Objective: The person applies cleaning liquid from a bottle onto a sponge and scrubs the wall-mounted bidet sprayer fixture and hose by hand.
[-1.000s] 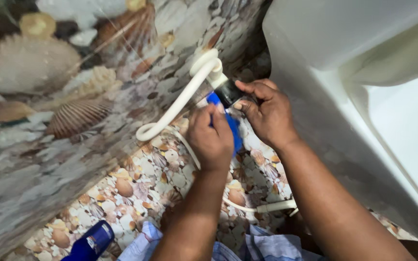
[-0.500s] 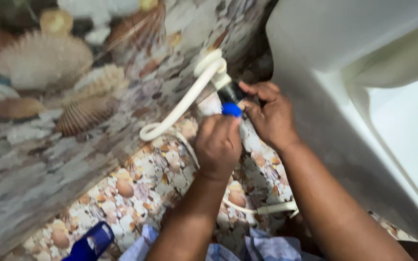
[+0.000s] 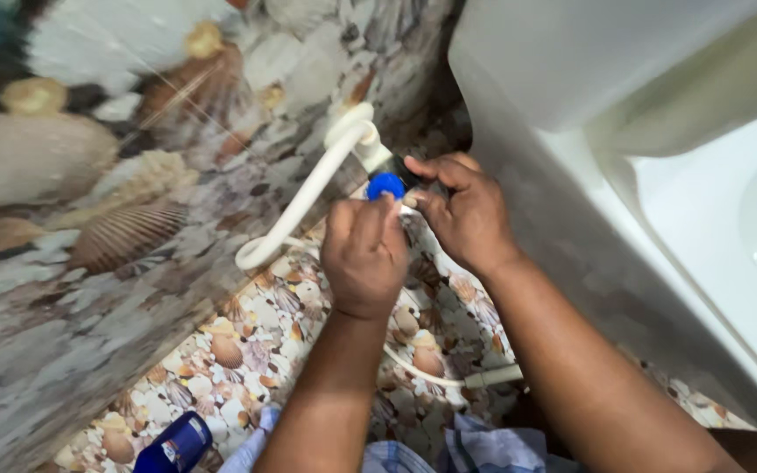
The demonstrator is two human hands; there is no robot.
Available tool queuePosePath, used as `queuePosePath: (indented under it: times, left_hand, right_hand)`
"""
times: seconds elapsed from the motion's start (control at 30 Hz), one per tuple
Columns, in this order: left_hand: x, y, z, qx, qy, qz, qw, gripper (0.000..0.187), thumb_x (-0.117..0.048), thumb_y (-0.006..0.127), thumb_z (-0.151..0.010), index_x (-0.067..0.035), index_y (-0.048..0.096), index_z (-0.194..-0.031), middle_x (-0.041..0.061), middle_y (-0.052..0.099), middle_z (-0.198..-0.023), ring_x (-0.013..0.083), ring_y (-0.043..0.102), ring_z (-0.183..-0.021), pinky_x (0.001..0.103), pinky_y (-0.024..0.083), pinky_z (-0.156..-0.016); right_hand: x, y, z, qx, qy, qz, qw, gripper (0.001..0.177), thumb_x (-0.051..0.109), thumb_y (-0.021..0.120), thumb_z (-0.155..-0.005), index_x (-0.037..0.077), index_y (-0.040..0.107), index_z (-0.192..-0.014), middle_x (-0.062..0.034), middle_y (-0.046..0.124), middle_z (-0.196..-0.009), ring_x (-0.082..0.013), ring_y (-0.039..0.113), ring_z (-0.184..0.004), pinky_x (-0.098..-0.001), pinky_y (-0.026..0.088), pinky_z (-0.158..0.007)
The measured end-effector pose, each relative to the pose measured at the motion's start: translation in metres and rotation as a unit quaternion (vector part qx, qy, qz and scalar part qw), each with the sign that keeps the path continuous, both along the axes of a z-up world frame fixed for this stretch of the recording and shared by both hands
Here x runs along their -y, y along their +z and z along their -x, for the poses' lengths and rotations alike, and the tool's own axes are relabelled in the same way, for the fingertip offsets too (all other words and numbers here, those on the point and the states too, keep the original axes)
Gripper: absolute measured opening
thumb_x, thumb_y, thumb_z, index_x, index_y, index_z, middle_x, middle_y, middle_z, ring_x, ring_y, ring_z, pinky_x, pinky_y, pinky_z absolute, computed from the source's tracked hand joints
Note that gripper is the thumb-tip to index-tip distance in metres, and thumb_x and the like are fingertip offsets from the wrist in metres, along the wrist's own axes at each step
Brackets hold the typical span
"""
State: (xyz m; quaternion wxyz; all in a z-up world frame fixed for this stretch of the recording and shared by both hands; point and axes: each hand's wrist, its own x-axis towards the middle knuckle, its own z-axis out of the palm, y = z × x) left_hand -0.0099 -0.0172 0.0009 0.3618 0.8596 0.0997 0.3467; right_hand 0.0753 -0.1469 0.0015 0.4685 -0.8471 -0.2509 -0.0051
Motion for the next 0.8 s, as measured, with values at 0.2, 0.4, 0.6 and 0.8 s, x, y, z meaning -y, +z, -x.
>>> queuePosePath:
  times: [0.2,0.4,0.6,0.8]
  left_hand:
    - [0.05,-0.039,0.004,0.052,-0.01,0.34,0.939,0.006,-0.011,0.067,-0.102,-0.006,0.063,-0.103,0.004,0.062,-0.097,0.0146,0.059,-0.086,0.029,0.051,-0.076]
    - [0.061,-0.065,0.004,0.07,-0.018,0.56,0.825,0.009,-0.012,0.058,-0.107,-0.005,0.056,-0.103,-0.002,0.057,-0.092,0.0043,0.049,-0.083,0.022,0.044,-0.074]
    - [0.055,-0.081,0.01,0.003,0.067,0.645,0.761,0.007,-0.012,0.056,-0.104,-0.007,0.059,-0.106,0.0,0.061,-0.093,0.0082,0.054,-0.082,0.025,0.048,-0.075]
    - [0.018,-0.087,-0.031,0.042,-0.008,0.744,0.667,0.024,-0.016,0.052,-0.108,-0.002,0.062,-0.125,0.007,0.068,-0.107,0.0143,0.063,-0.093,0.029,0.054,-0.083]
  right_hand:
    - [-0.003,0.005,-0.001,0.01,-0.007,0.022,1.0,0.038,0.004,0.079,-0.084,0.011,0.076,-0.121,-0.0107,0.072,-0.104,-0.0277,0.069,-0.097,-0.0346,0.055,-0.086]
    - [-0.004,0.008,0.0,-0.027,0.001,0.033,0.999,0.04,0.006,0.08,-0.081,0.011,0.075,-0.121,-0.0112,0.071,-0.101,-0.0269,0.068,-0.092,-0.034,0.055,-0.084]
    - [-0.002,0.01,-0.003,0.028,0.012,0.031,0.999,0.039,0.007,0.083,-0.084,0.011,0.074,-0.121,-0.0117,0.071,-0.106,-0.029,0.068,-0.098,-0.0355,0.054,-0.086]
    - [-0.003,0.004,-0.002,0.001,0.022,0.018,1.0,0.039,0.007,0.081,-0.084,0.011,0.074,-0.123,-0.0105,0.071,-0.104,-0.0287,0.068,-0.096,-0.0355,0.055,-0.086]
